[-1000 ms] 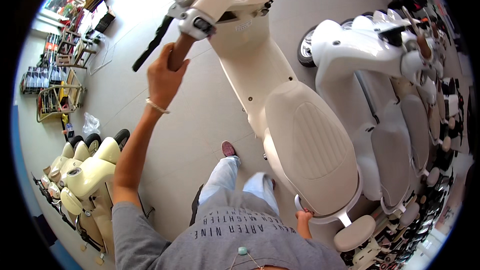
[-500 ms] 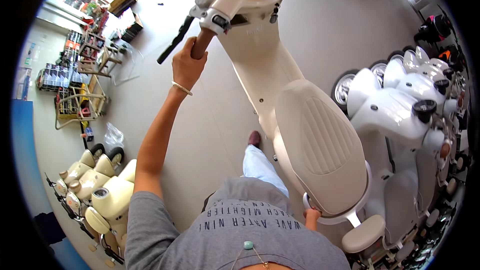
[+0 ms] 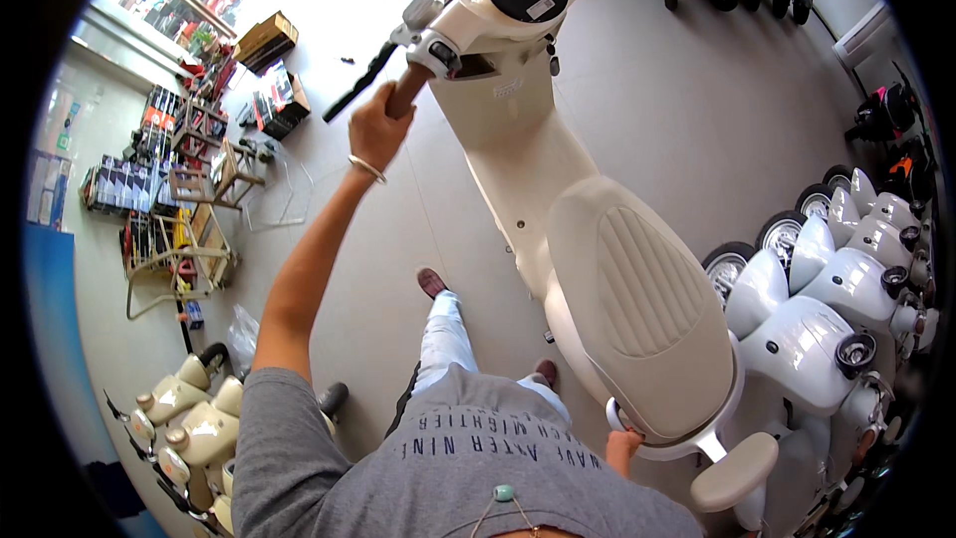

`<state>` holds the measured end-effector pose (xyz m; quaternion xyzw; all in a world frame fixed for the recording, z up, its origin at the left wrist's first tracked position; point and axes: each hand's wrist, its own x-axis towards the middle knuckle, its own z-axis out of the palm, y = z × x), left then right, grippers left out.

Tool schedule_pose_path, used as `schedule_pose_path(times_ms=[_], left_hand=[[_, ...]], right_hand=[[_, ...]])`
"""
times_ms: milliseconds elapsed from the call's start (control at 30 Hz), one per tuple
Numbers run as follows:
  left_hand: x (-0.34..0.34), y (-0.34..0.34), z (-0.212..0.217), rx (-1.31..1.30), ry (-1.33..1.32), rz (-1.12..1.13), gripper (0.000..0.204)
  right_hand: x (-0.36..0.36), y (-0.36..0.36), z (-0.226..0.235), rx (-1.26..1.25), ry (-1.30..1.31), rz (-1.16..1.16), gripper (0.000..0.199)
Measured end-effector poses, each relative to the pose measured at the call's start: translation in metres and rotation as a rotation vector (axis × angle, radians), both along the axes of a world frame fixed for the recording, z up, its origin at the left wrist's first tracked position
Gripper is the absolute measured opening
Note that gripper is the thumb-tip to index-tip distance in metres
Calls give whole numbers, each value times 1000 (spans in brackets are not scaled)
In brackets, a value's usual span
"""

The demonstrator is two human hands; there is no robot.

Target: The person puts on gloves and uses a power drill to remove screws from the seat of a white scooter. They open the seat to reveal the storage compartment, remove a plastic bag and a cardboard box, and then close the seat. The person then uses a screwdriver to work on the underside of the scooter.

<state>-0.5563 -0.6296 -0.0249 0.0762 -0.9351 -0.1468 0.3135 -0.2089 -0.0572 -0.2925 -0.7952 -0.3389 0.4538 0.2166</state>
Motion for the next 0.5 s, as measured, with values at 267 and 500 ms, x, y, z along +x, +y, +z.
schedule_pose_path(times_ms=[267,500], left_hand=[[-85,-111,-3,191,-6,32,43],[-168,-290,25,138,-86,9,42]], right_hand=[[-160,-176,62,78,-44,-159,18],[-246,-290,34,69,-35,-247,25]])
